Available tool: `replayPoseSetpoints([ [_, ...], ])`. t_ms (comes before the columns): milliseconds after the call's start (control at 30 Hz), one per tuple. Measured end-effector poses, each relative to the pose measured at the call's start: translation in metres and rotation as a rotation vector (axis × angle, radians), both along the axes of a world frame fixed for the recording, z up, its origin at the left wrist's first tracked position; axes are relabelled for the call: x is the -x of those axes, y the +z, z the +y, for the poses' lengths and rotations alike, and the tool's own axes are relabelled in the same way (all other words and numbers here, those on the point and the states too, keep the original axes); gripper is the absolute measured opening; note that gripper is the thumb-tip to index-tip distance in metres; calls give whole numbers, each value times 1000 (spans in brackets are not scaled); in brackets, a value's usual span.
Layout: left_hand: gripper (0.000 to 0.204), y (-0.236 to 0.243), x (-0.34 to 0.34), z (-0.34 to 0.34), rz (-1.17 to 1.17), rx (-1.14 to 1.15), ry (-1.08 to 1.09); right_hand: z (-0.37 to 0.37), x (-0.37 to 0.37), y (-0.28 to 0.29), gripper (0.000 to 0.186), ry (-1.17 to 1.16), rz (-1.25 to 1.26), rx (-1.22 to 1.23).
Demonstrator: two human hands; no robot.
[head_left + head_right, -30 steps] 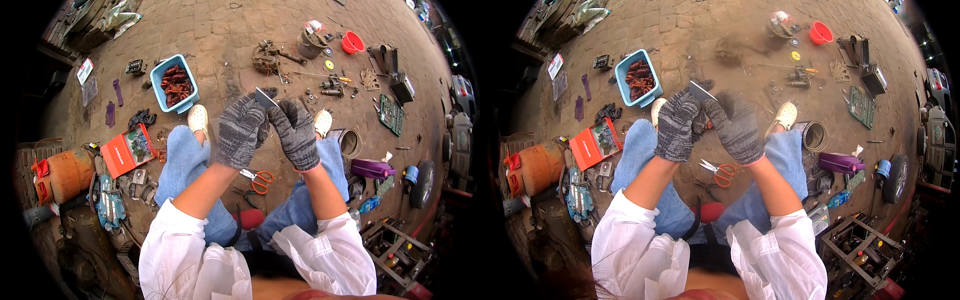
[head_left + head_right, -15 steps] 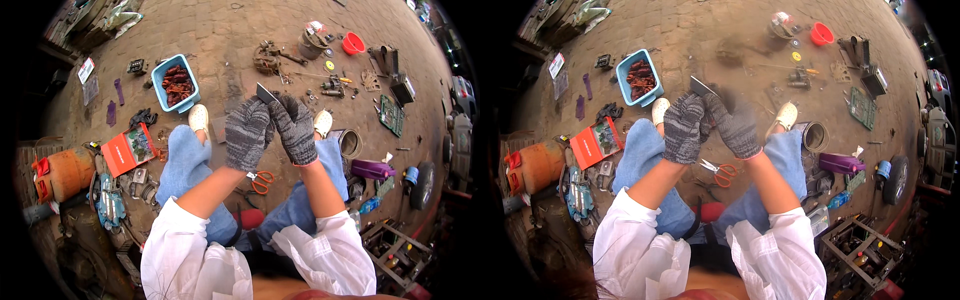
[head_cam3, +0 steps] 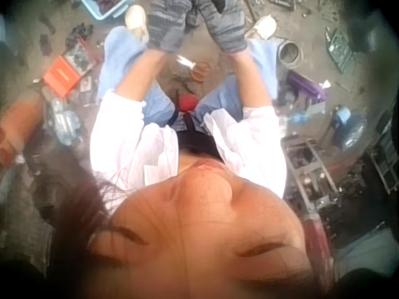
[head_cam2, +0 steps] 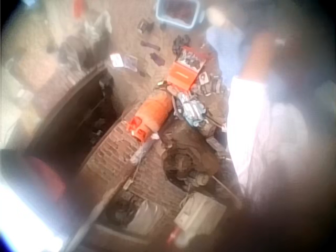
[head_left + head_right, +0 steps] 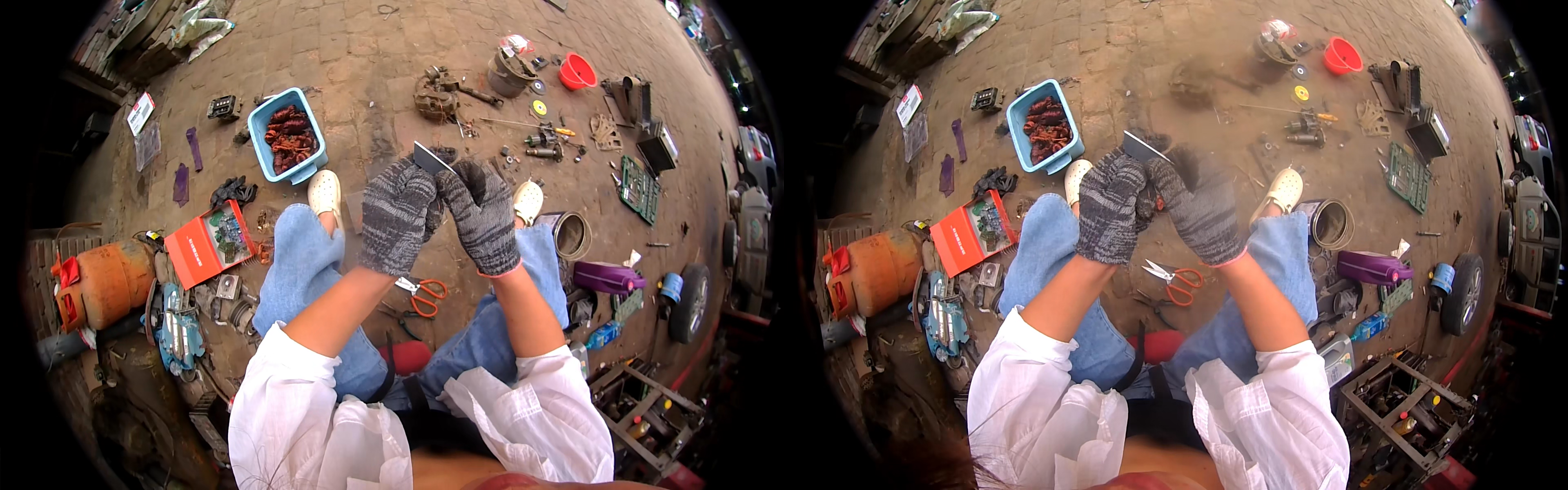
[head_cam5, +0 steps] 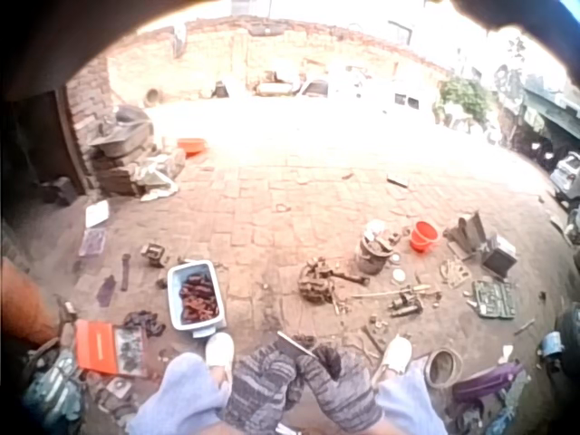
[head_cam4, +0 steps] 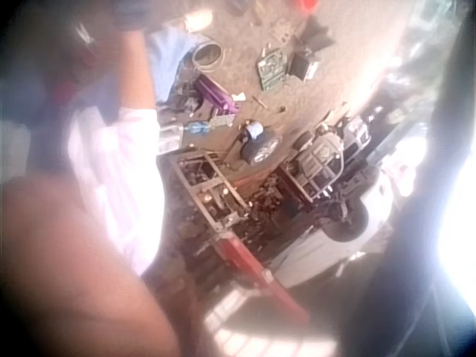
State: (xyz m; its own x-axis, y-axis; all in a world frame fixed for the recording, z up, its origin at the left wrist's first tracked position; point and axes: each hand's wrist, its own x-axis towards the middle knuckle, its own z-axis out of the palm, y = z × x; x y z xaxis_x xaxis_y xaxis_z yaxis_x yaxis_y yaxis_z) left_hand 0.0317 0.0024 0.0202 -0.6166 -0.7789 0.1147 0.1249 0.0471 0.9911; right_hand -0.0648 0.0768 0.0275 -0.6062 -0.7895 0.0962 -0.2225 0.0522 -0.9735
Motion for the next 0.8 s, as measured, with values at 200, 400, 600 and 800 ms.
replayPoseSetpoints([
  [200, 24, 2, -2, 1, -21, -184, -36, -1, -8, -2, 15, -66, -108, 36],
  [400, 22, -10, 0, 1, -31, -35, 21, -5, -1, -2, 19, 18, -320, 82],
  [600, 22, 14, -2, 2, 63, -371, -48, -1, 4, -2, 19, 102, -123, 72],
  [800, 22, -5, 0, -4, -124, 301, 8, -1, 0, -1, 18, 24, -95, 18],
])
